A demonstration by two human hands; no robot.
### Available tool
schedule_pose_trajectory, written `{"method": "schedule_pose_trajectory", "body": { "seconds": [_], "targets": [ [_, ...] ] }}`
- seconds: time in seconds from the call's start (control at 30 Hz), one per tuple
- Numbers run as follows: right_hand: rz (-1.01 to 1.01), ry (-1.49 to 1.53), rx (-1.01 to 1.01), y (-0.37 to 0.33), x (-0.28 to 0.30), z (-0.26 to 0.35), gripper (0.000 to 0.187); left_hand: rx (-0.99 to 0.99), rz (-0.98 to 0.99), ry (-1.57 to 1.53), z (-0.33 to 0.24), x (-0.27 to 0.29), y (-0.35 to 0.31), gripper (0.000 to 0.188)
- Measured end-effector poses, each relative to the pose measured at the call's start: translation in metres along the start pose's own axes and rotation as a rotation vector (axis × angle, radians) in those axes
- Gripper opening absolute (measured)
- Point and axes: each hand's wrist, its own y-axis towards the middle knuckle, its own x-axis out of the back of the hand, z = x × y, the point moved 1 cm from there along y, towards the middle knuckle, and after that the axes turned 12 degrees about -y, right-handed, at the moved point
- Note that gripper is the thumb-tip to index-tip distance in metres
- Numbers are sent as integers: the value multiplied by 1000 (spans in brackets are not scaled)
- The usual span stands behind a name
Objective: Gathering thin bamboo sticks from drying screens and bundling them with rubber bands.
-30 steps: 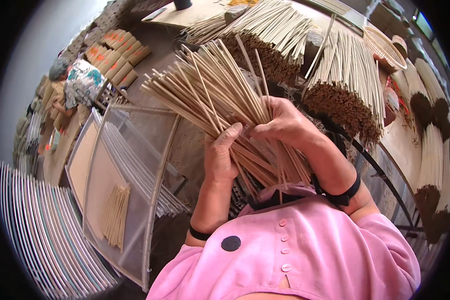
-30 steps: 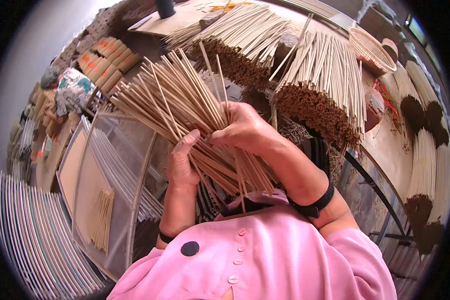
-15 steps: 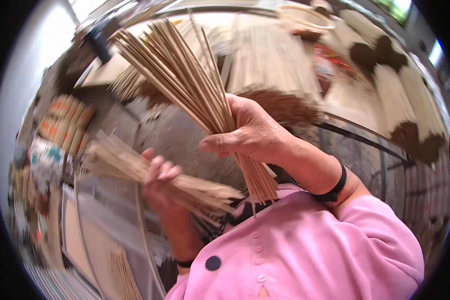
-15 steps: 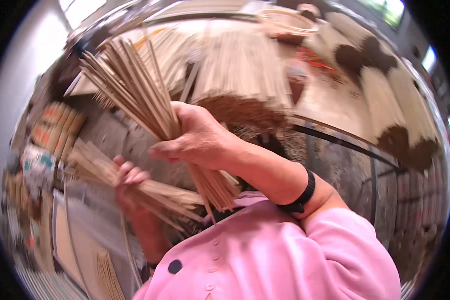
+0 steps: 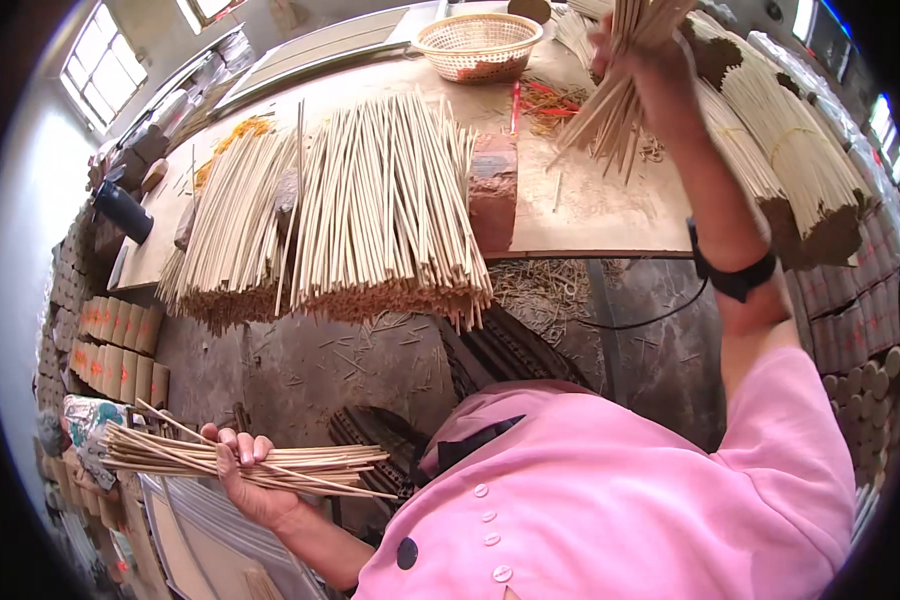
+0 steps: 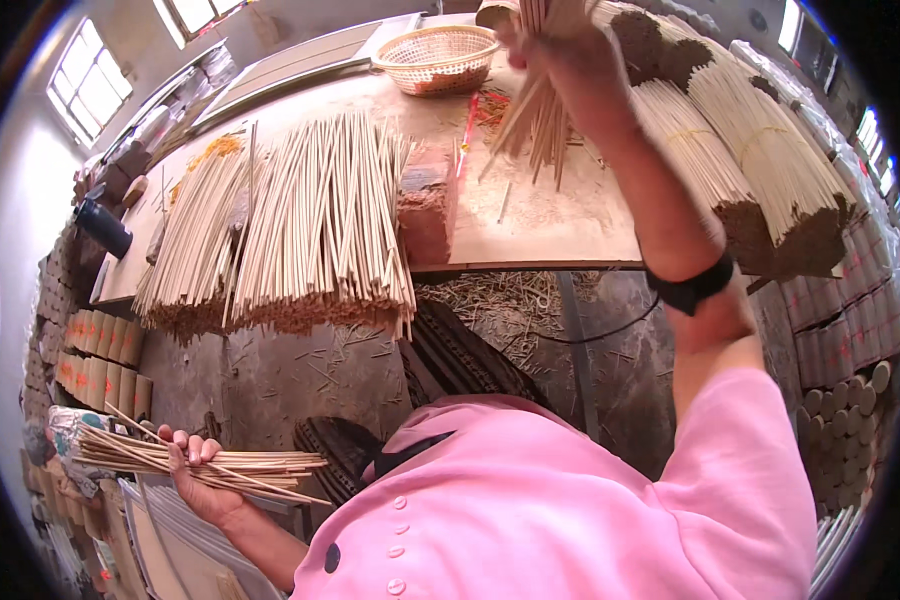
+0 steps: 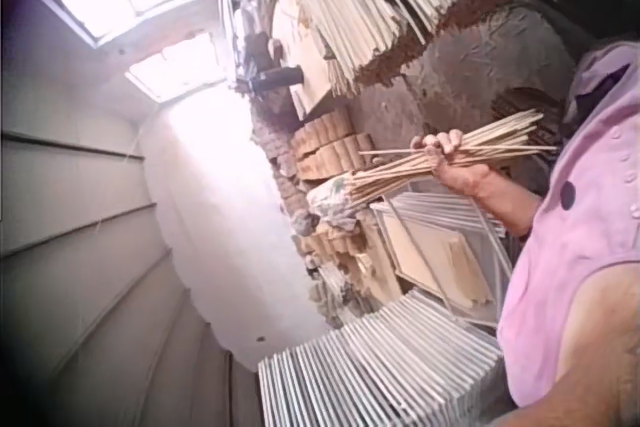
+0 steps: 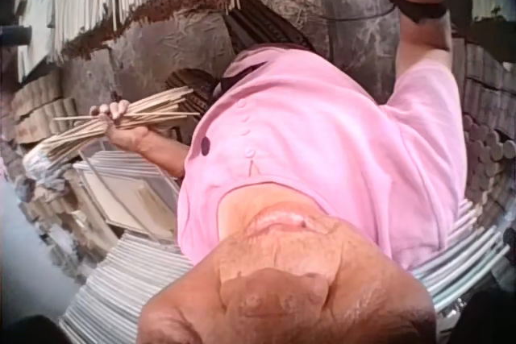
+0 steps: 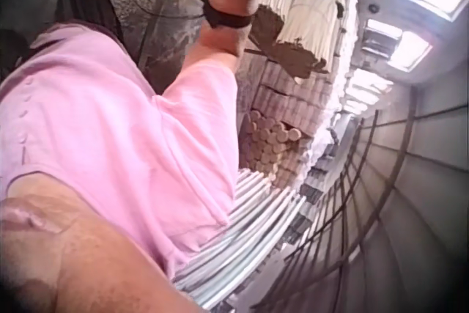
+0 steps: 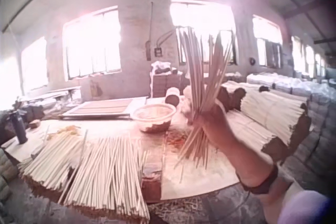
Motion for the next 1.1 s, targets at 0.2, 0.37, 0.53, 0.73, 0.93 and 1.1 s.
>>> {"method": "schedule_pose_trajectory", "body": {
  "seconds": [0.2, 0.37, 0.53, 0.73, 0.93, 1.1],
  "targets": [
    [-27, -254, -172, -51, -13, -125, 17, 100, -72, 99, 4, -27, 26, 45],
    [-8, 104, -210, -37, -9, -69, 13, 161, 17, 839, -22, -91, 131, 40],
    [176, 392, -470, -70, -7, 18, 24, 360, 98, 1541, 12, -118, 269, 33],
    [121, 721, -383, -114, -5, 8, 28, 527, 281, 2195, 126, -148, 307, 33],
    [120, 751, -493, -123, -9, -26, 24, 671, 259, 2417, 152, -164, 290, 94],
    [217, 734, -563, -122, -10, -26, 21, 558, 245, 2324, 133, -154, 270, 97]
  ]
}}
